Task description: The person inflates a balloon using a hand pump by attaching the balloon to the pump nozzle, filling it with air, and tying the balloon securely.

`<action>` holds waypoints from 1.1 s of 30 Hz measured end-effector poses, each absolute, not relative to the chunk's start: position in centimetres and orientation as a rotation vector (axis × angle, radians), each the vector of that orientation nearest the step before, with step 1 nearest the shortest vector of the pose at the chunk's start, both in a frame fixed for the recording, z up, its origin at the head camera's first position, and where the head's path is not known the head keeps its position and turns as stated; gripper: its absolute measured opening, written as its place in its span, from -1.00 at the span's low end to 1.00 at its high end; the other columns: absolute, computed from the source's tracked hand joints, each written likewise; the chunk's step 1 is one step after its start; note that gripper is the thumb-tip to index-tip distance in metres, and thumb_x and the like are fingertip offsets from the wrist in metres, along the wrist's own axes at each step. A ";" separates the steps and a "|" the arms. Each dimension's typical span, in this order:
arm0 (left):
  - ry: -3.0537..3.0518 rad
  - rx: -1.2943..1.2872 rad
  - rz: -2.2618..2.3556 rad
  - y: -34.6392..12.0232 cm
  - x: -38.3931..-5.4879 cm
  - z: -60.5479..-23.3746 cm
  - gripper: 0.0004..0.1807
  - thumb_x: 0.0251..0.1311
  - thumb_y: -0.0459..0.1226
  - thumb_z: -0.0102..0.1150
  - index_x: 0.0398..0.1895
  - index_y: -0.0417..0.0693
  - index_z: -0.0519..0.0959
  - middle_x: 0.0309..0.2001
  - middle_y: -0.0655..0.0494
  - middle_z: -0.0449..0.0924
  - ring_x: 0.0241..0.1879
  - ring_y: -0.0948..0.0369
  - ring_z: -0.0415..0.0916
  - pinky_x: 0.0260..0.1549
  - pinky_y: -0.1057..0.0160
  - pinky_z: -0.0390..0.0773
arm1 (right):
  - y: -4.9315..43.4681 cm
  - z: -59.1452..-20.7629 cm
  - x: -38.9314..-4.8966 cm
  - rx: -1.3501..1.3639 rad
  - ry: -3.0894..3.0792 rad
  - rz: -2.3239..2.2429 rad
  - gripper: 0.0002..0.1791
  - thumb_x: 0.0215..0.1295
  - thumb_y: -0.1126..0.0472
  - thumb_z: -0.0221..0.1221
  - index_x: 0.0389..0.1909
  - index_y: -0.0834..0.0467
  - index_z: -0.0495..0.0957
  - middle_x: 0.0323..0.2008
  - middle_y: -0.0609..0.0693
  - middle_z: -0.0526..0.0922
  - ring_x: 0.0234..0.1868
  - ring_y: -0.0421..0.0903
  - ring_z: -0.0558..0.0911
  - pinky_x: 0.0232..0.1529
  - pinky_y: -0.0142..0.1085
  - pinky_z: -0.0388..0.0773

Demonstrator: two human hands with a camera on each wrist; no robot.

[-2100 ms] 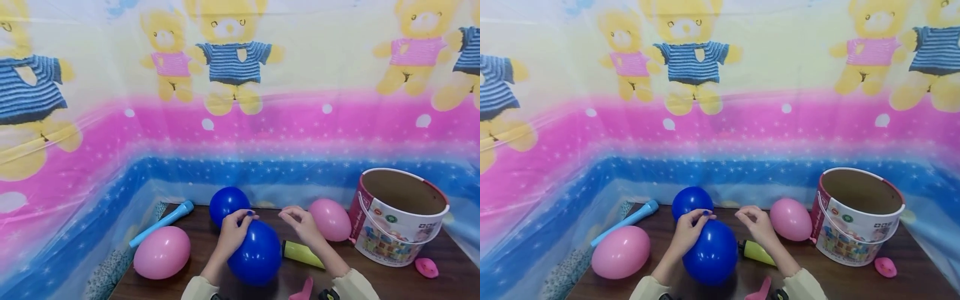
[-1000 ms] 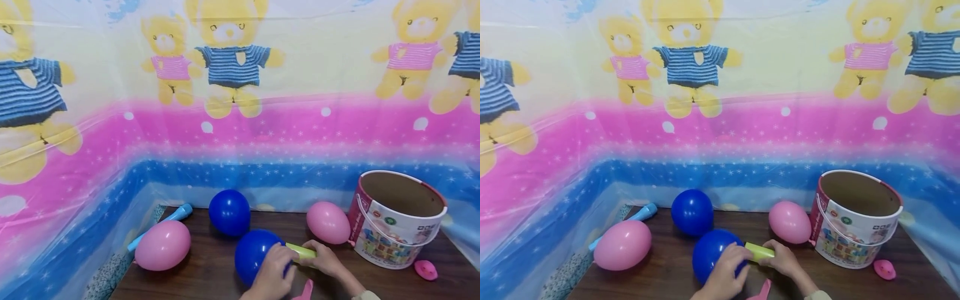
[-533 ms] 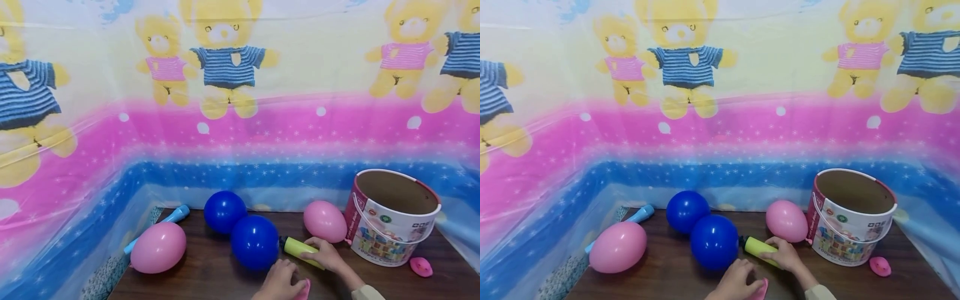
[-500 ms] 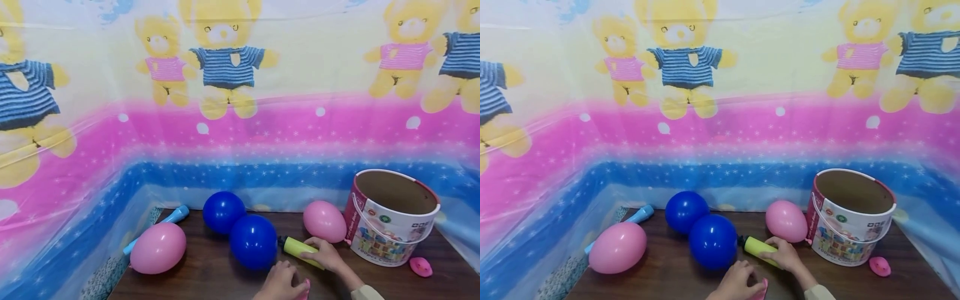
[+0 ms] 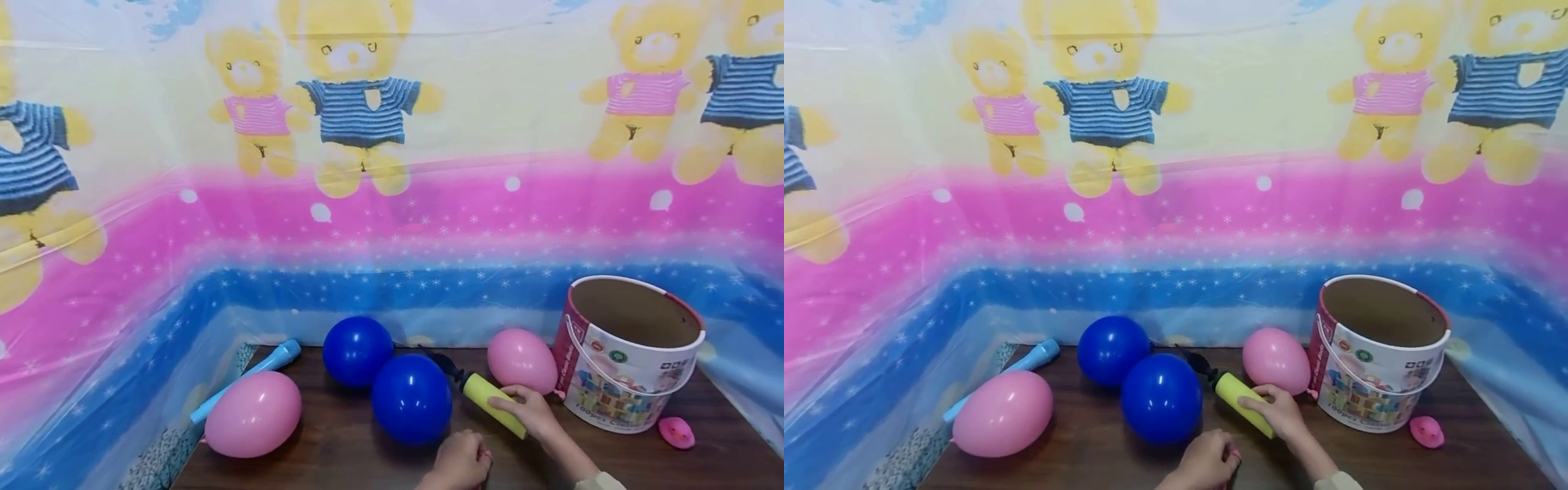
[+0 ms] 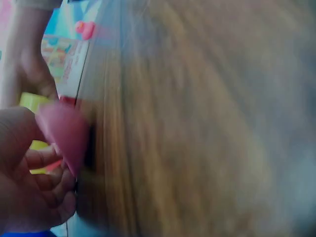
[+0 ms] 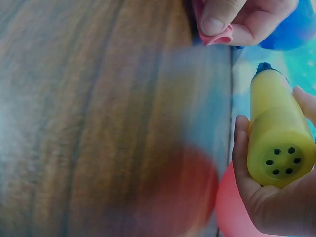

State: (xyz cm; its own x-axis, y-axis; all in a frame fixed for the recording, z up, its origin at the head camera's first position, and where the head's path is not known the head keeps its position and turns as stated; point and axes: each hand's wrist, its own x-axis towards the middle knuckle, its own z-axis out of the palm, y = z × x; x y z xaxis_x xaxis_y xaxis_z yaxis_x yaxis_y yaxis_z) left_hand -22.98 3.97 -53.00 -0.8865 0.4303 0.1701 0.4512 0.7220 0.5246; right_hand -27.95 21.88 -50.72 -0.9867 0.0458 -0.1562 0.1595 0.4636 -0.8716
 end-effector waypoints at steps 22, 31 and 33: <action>-2.408 -0.499 -1.893 -2.7 -25.3 -44.9 -0.75 0.48 -0.33 -0.15 -0.17 -0.33 0.52 -0.54 0.10 0.37 -0.61 0.33 0.35 -0.68 0.45 0.44 | 25.9 -44.1 -25.1 -0.164 2.611 -1.582 -0.48 0.31 0.00 0.22 0.20 0.19 0.48 0.11 0.11 0.62 0.09 -0.04 0.58 -0.03 -0.17 0.53; -2.387 -0.441 -1.788 -6.0 -24.7 -41.7 -0.73 0.51 -0.40 -0.26 -0.18 -0.45 0.43 -0.48 -0.03 0.35 -0.52 0.19 0.40 -0.56 0.33 0.54 | 28.3 -42.0 -24.1 -0.491 2.499 -1.531 -0.56 0.33 0.16 0.18 0.16 0.25 0.47 -0.11 -0.15 0.65 -0.18 -0.26 0.56 -0.21 -0.31 0.52; -2.399 -0.469 -1.781 -6.5 -24.5 -41.6 -0.73 0.52 -0.37 -0.26 -0.15 -0.41 0.44 -0.45 -0.09 0.38 -0.58 0.23 0.36 -0.66 0.40 0.45 | 28.4 -41.9 -24.1 -0.537 2.486 -1.530 -0.59 0.33 0.18 0.18 0.15 0.25 0.48 -0.12 -0.19 0.67 -0.18 -0.28 0.57 -0.22 -0.33 0.52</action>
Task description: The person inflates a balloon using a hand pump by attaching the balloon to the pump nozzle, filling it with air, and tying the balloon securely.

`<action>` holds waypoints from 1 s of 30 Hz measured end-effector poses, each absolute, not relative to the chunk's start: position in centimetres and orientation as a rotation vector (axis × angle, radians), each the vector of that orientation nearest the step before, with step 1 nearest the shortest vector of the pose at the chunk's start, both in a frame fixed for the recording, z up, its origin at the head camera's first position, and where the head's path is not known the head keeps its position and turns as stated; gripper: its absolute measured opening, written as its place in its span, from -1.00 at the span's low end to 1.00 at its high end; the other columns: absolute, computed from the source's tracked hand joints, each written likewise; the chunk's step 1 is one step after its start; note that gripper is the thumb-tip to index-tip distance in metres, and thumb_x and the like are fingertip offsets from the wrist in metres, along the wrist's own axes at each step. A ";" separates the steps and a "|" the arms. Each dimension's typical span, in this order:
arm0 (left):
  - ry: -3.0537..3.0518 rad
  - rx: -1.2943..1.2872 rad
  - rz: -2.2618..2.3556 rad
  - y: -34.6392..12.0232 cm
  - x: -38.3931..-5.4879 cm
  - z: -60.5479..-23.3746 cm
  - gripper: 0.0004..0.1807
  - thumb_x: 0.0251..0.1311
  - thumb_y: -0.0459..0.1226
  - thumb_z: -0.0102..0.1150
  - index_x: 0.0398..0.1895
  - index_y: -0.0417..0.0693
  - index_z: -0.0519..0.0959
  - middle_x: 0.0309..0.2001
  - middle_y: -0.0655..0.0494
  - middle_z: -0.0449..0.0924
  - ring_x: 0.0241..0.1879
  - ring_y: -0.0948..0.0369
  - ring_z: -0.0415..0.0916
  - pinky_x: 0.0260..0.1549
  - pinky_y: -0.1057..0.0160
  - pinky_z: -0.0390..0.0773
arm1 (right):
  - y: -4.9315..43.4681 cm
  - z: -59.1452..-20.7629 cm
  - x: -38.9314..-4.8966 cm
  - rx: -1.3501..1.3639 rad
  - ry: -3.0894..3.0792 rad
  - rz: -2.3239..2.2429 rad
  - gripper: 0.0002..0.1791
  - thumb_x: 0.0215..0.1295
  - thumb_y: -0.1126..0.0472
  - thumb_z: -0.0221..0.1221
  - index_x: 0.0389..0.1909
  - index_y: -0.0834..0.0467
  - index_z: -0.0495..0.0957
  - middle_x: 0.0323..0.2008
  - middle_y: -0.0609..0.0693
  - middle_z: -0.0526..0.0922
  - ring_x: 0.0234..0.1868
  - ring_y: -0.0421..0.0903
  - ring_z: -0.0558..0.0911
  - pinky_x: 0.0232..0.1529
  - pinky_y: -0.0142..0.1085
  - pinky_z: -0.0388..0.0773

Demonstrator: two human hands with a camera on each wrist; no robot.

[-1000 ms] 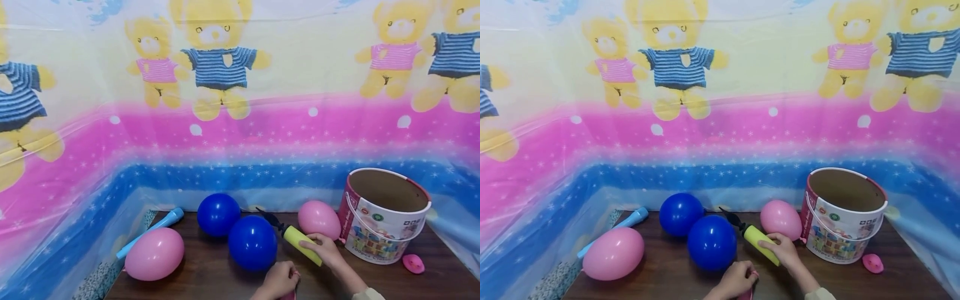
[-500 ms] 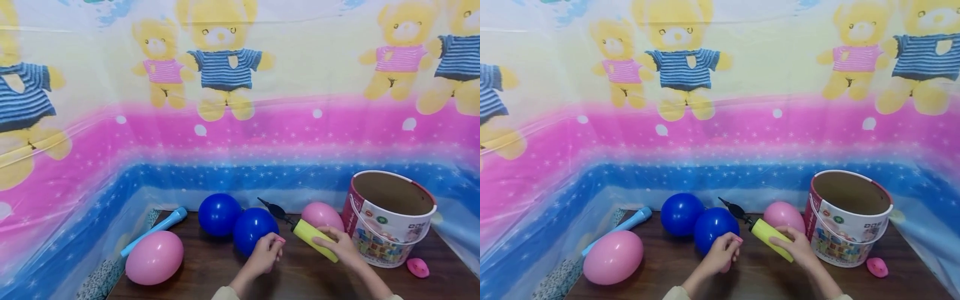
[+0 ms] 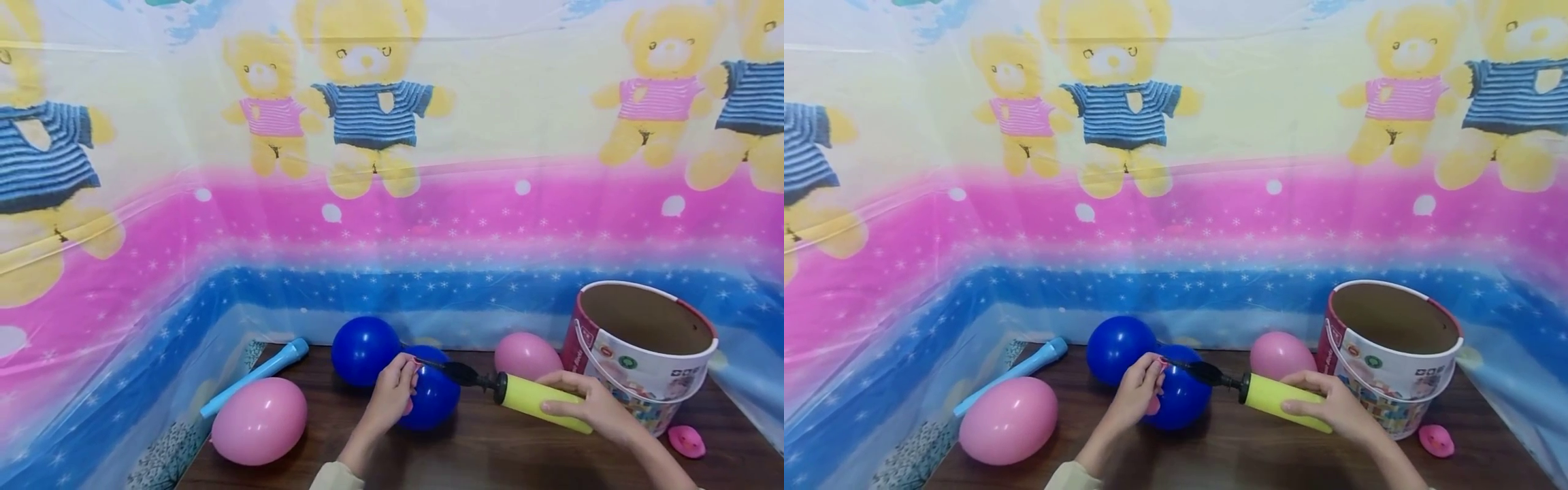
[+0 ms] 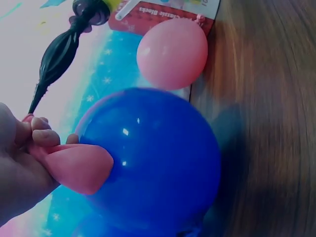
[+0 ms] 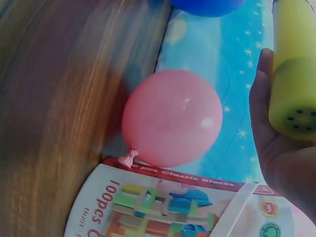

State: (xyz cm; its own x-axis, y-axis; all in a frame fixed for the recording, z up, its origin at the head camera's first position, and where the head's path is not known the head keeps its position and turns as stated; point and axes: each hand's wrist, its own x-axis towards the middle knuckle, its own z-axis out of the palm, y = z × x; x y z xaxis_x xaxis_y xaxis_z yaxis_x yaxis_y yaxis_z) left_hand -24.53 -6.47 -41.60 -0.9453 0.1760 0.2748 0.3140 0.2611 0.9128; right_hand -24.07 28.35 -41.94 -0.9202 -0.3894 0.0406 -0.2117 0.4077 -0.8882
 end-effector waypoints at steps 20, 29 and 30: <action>-2.052 -0.500 -0.709 -8.0 -25.5 -40.2 -0.72 -0.02 -0.14 0.48 -0.46 -0.09 0.57 -0.45 0.07 0.50 -0.42 0.20 0.35 -0.42 0.31 0.40 | 24.2 -41.2 -24.0 -0.534 2.450 -1.641 -0.57 0.33 0.16 0.18 0.14 0.30 0.50 -0.15 -0.18 0.67 -0.20 -0.26 0.58 -0.20 -0.30 0.53; -2.216 -0.387 -2.154 -7.6 -26.3 -39.1 -0.54 0.53 -0.10 -0.22 0.16 -0.29 0.48 -0.09 -0.22 0.71 -0.27 0.27 0.66 -0.14 0.30 0.63 | 20.6 -42.0 -23.7 -0.405 2.476 -1.798 -0.55 0.32 0.17 0.19 0.15 0.32 0.48 -0.01 0.11 0.65 -0.20 -0.29 0.58 -0.21 -0.33 0.57; -2.100 -0.377 -2.340 -7.5 -26.4 -38.9 -0.54 0.54 -0.13 -0.25 0.26 -0.27 0.39 0.01 -0.20 0.67 -0.17 0.26 0.66 -0.03 0.25 0.62 | 20.2 -42.0 -23.7 -0.406 2.476 -1.809 -0.56 0.33 0.17 0.18 0.15 0.32 0.48 0.00 0.17 0.64 -0.21 -0.29 0.58 -0.21 -0.33 0.57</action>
